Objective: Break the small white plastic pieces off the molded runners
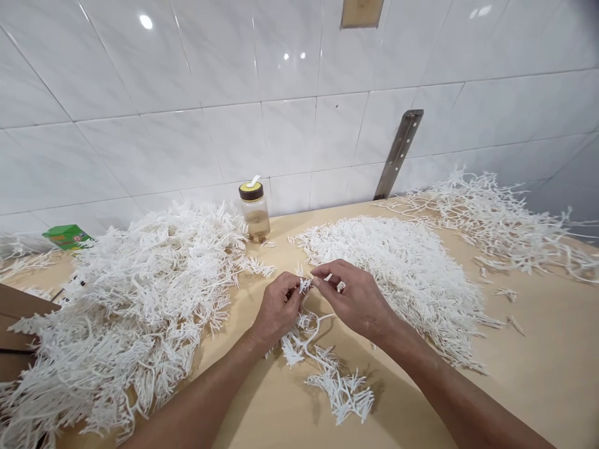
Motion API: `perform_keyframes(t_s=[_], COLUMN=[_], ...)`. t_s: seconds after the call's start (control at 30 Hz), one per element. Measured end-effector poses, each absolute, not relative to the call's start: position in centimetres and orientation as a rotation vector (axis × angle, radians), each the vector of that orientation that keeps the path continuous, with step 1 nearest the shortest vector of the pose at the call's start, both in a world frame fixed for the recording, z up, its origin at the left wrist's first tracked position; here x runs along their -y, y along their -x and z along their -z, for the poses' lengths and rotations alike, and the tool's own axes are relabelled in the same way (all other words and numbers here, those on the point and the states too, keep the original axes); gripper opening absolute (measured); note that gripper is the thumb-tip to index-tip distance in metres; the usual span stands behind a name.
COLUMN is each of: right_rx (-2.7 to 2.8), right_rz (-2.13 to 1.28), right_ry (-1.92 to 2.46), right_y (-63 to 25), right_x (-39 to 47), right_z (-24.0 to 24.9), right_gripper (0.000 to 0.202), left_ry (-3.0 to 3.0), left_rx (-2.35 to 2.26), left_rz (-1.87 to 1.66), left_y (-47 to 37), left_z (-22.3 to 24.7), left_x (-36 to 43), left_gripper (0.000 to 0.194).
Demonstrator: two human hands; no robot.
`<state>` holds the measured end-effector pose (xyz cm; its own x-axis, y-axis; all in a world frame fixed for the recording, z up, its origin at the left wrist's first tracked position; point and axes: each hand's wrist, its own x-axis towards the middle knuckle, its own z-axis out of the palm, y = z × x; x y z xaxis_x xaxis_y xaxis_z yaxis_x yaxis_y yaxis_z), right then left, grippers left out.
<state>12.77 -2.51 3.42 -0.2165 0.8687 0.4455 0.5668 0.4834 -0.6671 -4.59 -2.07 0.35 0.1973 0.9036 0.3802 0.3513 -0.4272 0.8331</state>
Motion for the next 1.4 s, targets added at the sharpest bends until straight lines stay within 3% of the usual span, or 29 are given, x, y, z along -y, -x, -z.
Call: perform_keyframes(t_s=[0.33,0.83,1.13,1.27,1.4], right_rx=[1.909,1.965,1.691,1.781,1.92], right_rz=[-0.564,-0.398,-0.313,-0.208,-0.345], right_ry=[1.324,1.322,1.573,1.43,1.186], right_y=[-12.4,-11.8,-14.4,-14.5,-13.9], right_x=[2.5,3.1,1.1,0.9,1.5], right_z=[-3.2,-3.0,-3.0,-2.7,-2.9], right_gripper=[0.011,0.011,0.006,0.007,0.015], left_ry=[-1.898,-1.803,-1.89,-1.912,-1.91], left_rx=[-1.236,-1.409,-1.289,-1.262,-1.247], left_rz=[-1.145,-1.115,-1.187,-1.169,-1.142], left_y=[4.4,4.6,4.7,4.6,4.5], left_z=[-0.1,-0.4,0.0,-0.1,-0.1], left_x=[2.1,2.0,2.0,2.0,2.0], left_gripper=[0.037,0.022,0.037,0.033,0.027])
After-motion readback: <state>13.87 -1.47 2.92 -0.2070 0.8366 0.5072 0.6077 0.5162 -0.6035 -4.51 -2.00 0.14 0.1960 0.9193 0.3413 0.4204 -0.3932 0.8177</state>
